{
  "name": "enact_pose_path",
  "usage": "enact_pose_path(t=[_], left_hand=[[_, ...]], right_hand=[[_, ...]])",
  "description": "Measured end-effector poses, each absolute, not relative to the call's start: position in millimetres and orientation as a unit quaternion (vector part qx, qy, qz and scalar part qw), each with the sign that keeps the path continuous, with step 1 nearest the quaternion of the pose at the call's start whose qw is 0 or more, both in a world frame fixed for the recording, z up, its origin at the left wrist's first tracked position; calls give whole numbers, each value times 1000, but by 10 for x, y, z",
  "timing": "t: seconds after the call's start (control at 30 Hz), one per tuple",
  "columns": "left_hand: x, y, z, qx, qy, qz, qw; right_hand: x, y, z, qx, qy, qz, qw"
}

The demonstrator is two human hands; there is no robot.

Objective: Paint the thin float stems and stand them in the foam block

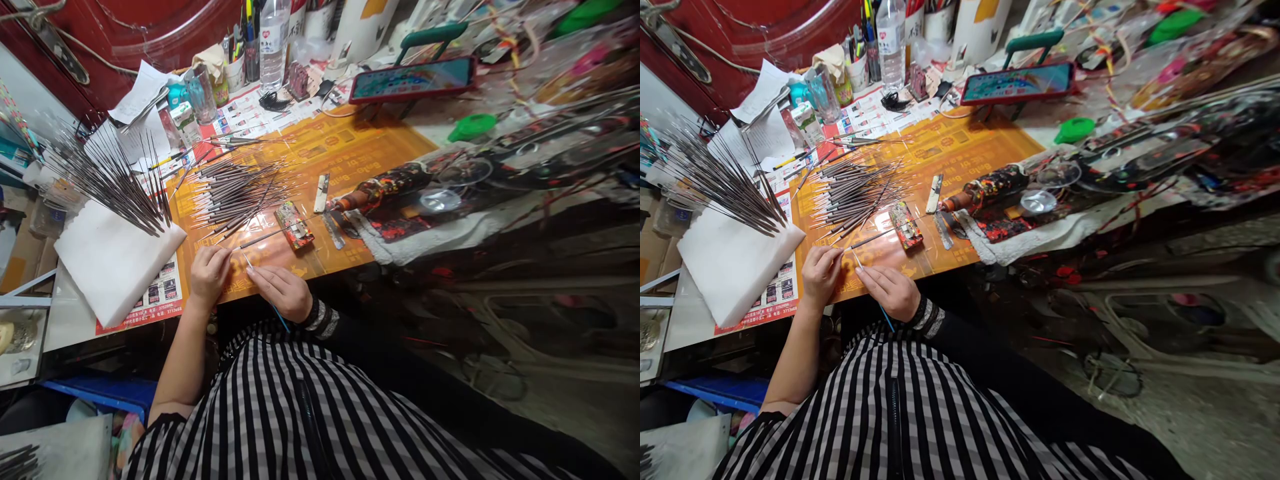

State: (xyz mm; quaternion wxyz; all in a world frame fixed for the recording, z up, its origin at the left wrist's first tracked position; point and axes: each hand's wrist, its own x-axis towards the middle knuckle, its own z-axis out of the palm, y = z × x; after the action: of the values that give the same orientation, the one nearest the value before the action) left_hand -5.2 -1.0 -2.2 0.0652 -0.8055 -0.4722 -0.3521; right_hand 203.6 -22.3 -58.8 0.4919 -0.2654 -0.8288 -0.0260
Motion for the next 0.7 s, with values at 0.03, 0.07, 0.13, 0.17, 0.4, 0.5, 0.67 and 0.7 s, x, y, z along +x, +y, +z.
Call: enact_pose_path(t=[0.03, 0.07, 0.13, 0.17, 0.4, 0.5, 0.67, 0.7], left_hand=[[-53, -12, -23, -804, -477, -349, 62], [-53, -13, -23, -803, -481, -347, 60], [-52, -12, -27, -802, -484, -346, 59], [-50, -10, -30, -801, -484, -345, 60], [-1, -44, -15, -804, -468, -344, 127], [-24, -104, 49, -790, -477, -350, 160], [-323, -190, 199, -734, -527, -394, 169], [-418, -196, 224, -724, -535, -401, 171]], right_hand=[[2038, -224, -595, -266, -830, -25, 490], [2040, -224, -603, -267, -831, -24, 488], [2045, -223, -618, -269, -833, -19, 483], [2048, -223, -625, -268, -834, -17, 482], [2109, -236, -662, -241, -837, -4, 491], [2141, -241, -688, -222, -843, 8, 491], [2142, -240, -707, -202, -843, 2, 499], [2137, -241, -704, -200, -842, -2, 501]])
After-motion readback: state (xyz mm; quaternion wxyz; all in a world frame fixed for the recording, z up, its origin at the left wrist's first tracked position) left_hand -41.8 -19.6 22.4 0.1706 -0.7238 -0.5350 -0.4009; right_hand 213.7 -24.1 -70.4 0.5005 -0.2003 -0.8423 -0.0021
